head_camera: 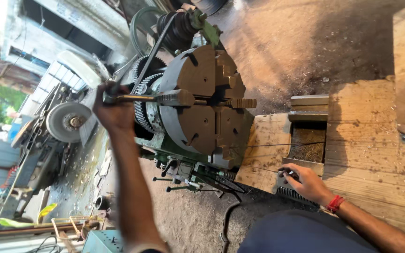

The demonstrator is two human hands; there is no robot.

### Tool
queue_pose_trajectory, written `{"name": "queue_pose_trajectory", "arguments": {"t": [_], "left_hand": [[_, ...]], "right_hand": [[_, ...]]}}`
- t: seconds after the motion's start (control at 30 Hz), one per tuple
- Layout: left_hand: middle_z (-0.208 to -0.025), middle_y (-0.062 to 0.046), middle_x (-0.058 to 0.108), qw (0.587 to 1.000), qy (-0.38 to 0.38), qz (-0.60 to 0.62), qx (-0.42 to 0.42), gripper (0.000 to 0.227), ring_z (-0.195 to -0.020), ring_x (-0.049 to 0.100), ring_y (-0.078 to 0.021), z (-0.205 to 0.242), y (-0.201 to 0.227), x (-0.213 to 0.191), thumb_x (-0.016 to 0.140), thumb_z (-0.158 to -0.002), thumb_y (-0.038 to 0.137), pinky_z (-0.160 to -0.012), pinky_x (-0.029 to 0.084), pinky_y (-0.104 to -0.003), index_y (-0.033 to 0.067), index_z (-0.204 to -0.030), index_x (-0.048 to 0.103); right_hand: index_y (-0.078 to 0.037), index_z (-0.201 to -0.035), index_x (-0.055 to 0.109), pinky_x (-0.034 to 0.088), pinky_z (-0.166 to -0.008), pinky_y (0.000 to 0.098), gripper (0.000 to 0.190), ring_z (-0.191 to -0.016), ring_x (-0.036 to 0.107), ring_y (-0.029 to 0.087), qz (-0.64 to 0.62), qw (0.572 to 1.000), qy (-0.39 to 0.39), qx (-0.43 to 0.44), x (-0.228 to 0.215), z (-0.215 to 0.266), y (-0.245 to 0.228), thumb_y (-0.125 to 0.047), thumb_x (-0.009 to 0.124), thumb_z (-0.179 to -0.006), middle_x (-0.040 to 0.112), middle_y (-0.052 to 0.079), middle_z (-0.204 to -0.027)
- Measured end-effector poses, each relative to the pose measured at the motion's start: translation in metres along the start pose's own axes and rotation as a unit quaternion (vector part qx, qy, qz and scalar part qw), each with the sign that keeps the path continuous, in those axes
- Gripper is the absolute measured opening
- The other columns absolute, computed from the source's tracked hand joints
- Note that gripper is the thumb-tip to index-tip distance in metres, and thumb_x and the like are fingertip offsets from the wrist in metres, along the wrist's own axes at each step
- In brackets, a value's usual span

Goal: The person uses a T-handle wrench to tighten bolts on a large green industrial machine, repeatedly rotating the handle and repositioning it to secure the components.

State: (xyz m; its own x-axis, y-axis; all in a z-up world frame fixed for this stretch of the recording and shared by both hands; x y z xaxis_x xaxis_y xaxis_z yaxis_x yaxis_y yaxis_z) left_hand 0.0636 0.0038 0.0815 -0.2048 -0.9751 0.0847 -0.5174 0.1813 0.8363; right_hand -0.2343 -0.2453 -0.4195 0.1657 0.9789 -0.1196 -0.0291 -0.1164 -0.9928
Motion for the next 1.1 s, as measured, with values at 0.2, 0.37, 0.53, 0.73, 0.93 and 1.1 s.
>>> {"name": "queue_pose_trajectory", "arguments": {"t": [0.2,0.37,0.53,0.73,0.93,1.1], "left_hand": [[-0.083,-0.006,0.072,0.957,-0.130,-0.207,-0.157,0.029,-0.074,0.072,-0.0186,-0.062,-0.009,0.044,0.053,-0.109,0.029,-0.072,0.059,-0.034,0.0051,-0.107,0.069],[-0.083,-0.007,0.073,0.932,-0.100,-0.346,0.027,0.029,-0.075,0.073,-0.0194,-0.002,0.024,0.048,0.053,-0.109,0.029,-0.071,0.059,-0.035,0.0052,-0.107,0.070],[-0.083,-0.007,0.074,0.968,-0.080,-0.233,-0.055,0.030,-0.075,0.074,-0.0202,0.008,-0.004,0.014,0.052,-0.108,0.030,-0.069,0.059,-0.035,0.0052,-0.106,0.070],[-0.084,-0.008,0.075,0.872,-0.197,-0.324,-0.309,0.031,-0.076,0.075,-0.0212,-0.031,-0.017,0.044,0.052,-0.108,0.030,-0.068,0.059,-0.035,0.0053,-0.106,0.070],[-0.077,-0.008,0.076,0.607,-0.225,-0.758,0.083,0.023,-0.071,0.076,-0.0260,-0.020,0.037,0.105,0.060,-0.103,0.025,-0.070,0.057,-0.040,0.0115,-0.094,0.077],[-0.076,-0.005,0.075,0.595,-0.156,-0.787,0.033,0.040,-0.076,0.074,-0.0250,-0.024,0.036,0.092,0.059,-0.108,0.042,-0.073,0.056,-0.040,0.0139,-0.089,0.079]], "right_hand": [[-0.007,-0.121,0.068,0.064,-0.077,0.0308,0.027,-0.088,0.083,0.017,-0.029,0.996,0.002,-0.083,0.004,-0.033,-0.047,-0.011,0.063,-0.094,0.081,0.008,-0.097],[-0.007,-0.120,0.067,0.064,-0.076,0.0307,0.026,-0.088,0.080,0.019,-0.035,0.973,0.043,-0.226,-0.007,-0.068,-0.142,-0.009,0.065,-0.094,0.078,0.009,-0.104],[-0.004,-0.117,0.065,0.057,-0.081,0.0341,0.018,-0.097,0.070,0.026,-0.018,0.892,0.156,-0.425,-0.022,-0.095,-0.295,-0.006,0.067,-0.099,0.069,0.012,-0.112],[-0.011,-0.111,0.066,0.047,-0.097,0.0425,0.019,-0.114,0.062,0.029,0.008,0.811,0.284,-0.510,-0.002,-0.135,-0.431,-0.013,0.071,-0.093,0.064,0.009,-0.121],[-0.009,-0.119,0.067,0.050,-0.093,0.0373,0.019,-0.109,0.066,0.021,0.129,0.801,0.280,-0.513,0.031,-0.162,-0.428,-0.016,0.064,-0.102,0.068,0.005,-0.117],[-0.011,-0.116,0.070,0.050,-0.091,0.0369,0.020,-0.106,0.066,0.020,0.100,0.791,0.260,-0.544,0.031,-0.161,-0.419,-0.018,0.064,-0.098,0.069,0.003,-0.114]]}}
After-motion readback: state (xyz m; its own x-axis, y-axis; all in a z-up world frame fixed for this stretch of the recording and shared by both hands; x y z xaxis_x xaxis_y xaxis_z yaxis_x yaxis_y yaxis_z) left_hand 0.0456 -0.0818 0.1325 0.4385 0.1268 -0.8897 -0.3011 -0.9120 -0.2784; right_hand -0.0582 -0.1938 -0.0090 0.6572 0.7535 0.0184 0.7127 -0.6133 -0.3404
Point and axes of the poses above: each hand's wrist, its own z-axis away from the middle knuckle, its own x-axis out of the palm, y = z × x, the point moved 10 cm from there along -z, towards the middle knuckle
